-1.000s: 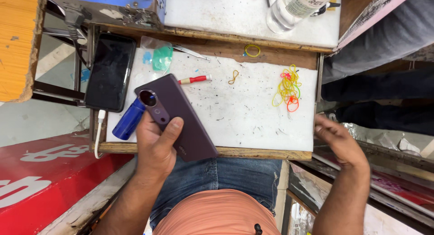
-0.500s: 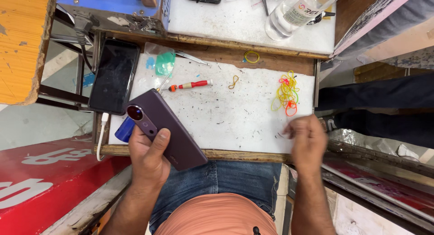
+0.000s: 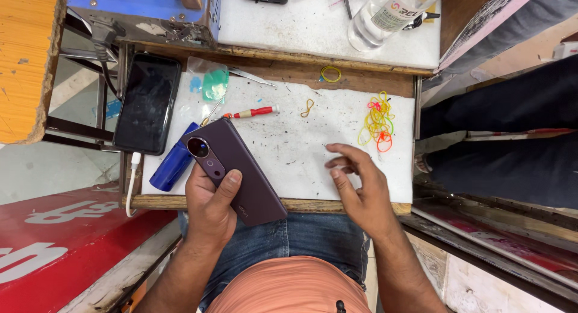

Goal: The person assembles a smartphone by applying adhesive to the internal frame, placing the back cover, and securing it with a screwdriver. They then inspect the assembled device by turning it over and checking the edges.

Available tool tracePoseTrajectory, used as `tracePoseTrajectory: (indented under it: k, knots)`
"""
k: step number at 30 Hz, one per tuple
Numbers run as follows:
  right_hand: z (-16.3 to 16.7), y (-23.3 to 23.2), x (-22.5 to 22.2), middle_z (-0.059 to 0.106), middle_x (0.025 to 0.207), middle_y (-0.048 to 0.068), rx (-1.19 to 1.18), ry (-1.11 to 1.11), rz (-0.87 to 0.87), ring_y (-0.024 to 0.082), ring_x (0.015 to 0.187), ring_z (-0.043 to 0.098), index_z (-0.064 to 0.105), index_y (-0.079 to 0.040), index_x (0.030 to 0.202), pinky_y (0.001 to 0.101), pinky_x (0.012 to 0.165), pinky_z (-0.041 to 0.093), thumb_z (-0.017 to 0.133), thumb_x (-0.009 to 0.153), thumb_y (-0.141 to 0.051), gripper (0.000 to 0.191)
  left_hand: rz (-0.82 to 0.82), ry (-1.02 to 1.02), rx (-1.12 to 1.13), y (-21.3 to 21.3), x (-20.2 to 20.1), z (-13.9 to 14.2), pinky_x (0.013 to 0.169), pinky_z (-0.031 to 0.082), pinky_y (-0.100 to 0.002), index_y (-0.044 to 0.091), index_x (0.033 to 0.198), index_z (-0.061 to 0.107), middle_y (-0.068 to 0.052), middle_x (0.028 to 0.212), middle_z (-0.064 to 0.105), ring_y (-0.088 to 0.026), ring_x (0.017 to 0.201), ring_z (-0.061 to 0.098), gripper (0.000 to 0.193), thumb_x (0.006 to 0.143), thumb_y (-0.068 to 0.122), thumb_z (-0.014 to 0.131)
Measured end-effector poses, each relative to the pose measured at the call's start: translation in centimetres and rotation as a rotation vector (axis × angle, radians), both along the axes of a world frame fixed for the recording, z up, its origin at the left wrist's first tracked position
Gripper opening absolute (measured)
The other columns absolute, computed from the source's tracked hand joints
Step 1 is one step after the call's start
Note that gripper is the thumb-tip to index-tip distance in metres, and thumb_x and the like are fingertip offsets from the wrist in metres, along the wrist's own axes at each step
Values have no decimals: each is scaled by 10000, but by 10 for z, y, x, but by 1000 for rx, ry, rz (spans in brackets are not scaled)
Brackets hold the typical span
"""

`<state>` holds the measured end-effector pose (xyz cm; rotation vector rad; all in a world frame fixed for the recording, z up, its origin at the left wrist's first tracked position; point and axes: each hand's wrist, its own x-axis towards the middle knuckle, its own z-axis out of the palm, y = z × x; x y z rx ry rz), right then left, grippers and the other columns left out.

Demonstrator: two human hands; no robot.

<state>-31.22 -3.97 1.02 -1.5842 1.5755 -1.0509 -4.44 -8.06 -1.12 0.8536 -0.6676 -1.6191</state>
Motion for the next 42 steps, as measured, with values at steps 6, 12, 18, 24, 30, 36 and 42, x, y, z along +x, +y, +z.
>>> tracePoseTrajectory:
  k: [6, 12, 18, 24, 30, 36, 42]
  knots:
    - [-1, -28, -37, 271, 1710, 178, 9, -564, -225, 346, 1569, 349, 126, -83, 1668, 496, 1218, 385, 517, 1042, -210, 749, -7, 9, 32, 2, 0, -3, 1033, 531, -342, 10, 1330, 566, -85, 1208, 666, -160, 1127, 634, 430, 964, 155, 739]
    - [15, -90, -102, 394, 1677, 114, -19, -971, -229, 294, 1522, 450, 267, -97, 1632, 496, 1213, 468, 544, 1062, -273, 657, -48, -20, 19, 1, -4, -2, 1022, 547, -343, -3, 1305, 571, -100, 1194, 679, -161, 1117, 649, 404, 966, 148, 731]
    - [-5, -54, -42, 530, 692, 73, -120, -622, -214, 229, 659, 576, 467, -99, 969, 370, 662, 527, 541, 1148, -418, 374, -36, 21, 52, 1, -16, 1, 959, 565, -322, -19, 1297, 574, -98, 1143, 677, -146, 1031, 661, 387, 964, 118, 718]
    - [-3, -1, 22, 623, 922, 81, 102, -512, 203, 137, 821, 599, 556, -46, 1002, 281, 750, 519, 480, 1113, -377, 357, -121, 3, 26, 1, -27, 4, 902, 581, -299, -25, 1250, 582, -91, 1106, 701, -127, 983, 671, 330, 979, 112, 712]
    - [15, 3, 39, 583, 1133, 73, 288, -623, 278, 100, 940, 558, 356, -50, 1499, 265, 808, 500, 652, 987, -45, 591, -166, -17, 22, 1, -32, 11, 881, 577, -294, -26, 1251, 588, -84, 1097, 701, -123, 971, 668, 343, 976, 133, 717]
    - [5, -22, 36, 648, 1056, 70, 302, -755, 200, 112, 919, 603, 373, -59, 1504, 260, 772, 503, 679, 994, -356, 665, -345, -115, -85, 5, -37, 12, 881, 587, -278, -14, 1270, 591, -68, 1095, 705, -105, 985, 671, 364, 992, 193, 703]
    - [1, -27, 29, 644, 1032, 83, 268, -695, 192, 103, 864, 602, 398, -21, 1541, 233, 709, 498, 670, 1041, -397, 681, -399, -113, -132, 6, -34, 15, 858, 619, -288, 3, 1268, 580, -85, 1080, 732, -119, 977, 710, 363, 989, 207, 692]
